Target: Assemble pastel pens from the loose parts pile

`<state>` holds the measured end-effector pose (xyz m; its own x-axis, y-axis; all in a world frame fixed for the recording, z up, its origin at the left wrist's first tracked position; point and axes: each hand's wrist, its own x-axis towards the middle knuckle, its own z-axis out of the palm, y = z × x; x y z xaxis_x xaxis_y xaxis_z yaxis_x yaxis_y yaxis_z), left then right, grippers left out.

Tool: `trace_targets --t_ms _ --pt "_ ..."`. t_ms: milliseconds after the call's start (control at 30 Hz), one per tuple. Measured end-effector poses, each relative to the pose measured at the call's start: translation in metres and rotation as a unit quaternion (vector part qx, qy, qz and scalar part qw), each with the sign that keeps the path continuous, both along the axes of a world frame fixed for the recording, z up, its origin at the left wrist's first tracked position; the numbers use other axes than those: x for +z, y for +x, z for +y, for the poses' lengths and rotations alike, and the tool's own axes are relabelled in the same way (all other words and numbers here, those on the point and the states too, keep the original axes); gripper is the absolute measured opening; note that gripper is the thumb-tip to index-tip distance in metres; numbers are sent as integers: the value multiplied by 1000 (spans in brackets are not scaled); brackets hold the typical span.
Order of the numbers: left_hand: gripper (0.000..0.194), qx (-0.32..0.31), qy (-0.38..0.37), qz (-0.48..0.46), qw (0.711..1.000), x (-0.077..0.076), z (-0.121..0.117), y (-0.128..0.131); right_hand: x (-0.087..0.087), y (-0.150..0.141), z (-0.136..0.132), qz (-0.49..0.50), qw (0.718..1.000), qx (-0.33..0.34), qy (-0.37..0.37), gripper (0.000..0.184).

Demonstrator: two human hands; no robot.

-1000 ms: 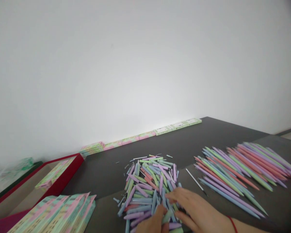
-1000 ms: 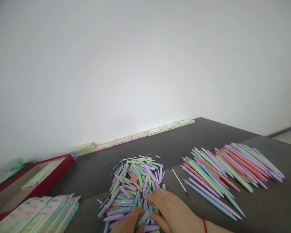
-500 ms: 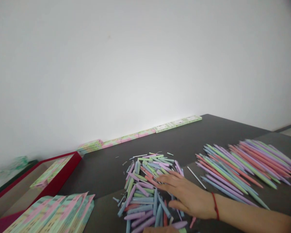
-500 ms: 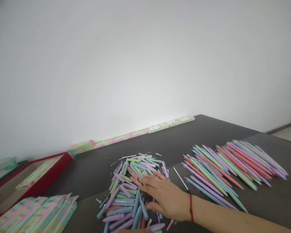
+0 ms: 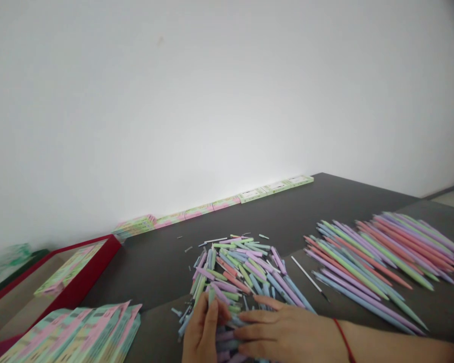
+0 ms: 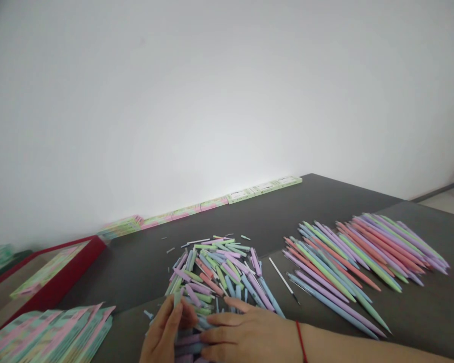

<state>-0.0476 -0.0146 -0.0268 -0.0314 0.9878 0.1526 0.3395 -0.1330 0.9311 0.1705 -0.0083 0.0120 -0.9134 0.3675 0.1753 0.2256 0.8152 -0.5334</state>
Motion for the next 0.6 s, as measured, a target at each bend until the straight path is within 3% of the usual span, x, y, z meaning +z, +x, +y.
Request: trace_targets --t_ms 133,233,433,533,600 --pt "33 -34 -12 3 999 -2 7 4 0 14 1 -20 1000 -22 -8 50" --pt "33 -6 -25 -2 1000 1 5 5 -5 20 3 -30 999 -30 4 58" --pt "32 24 1 -61 998 5 0 5 -14 12 9 15 996 -80 30 44" --pt "26 17 22 -109 994 6 -4 5 -10 8 -2 44 995 -89 21 40" --pt "22 3 34 -128 991 7 -7 6 -7 6 -23 60 997 -57 -4 41"
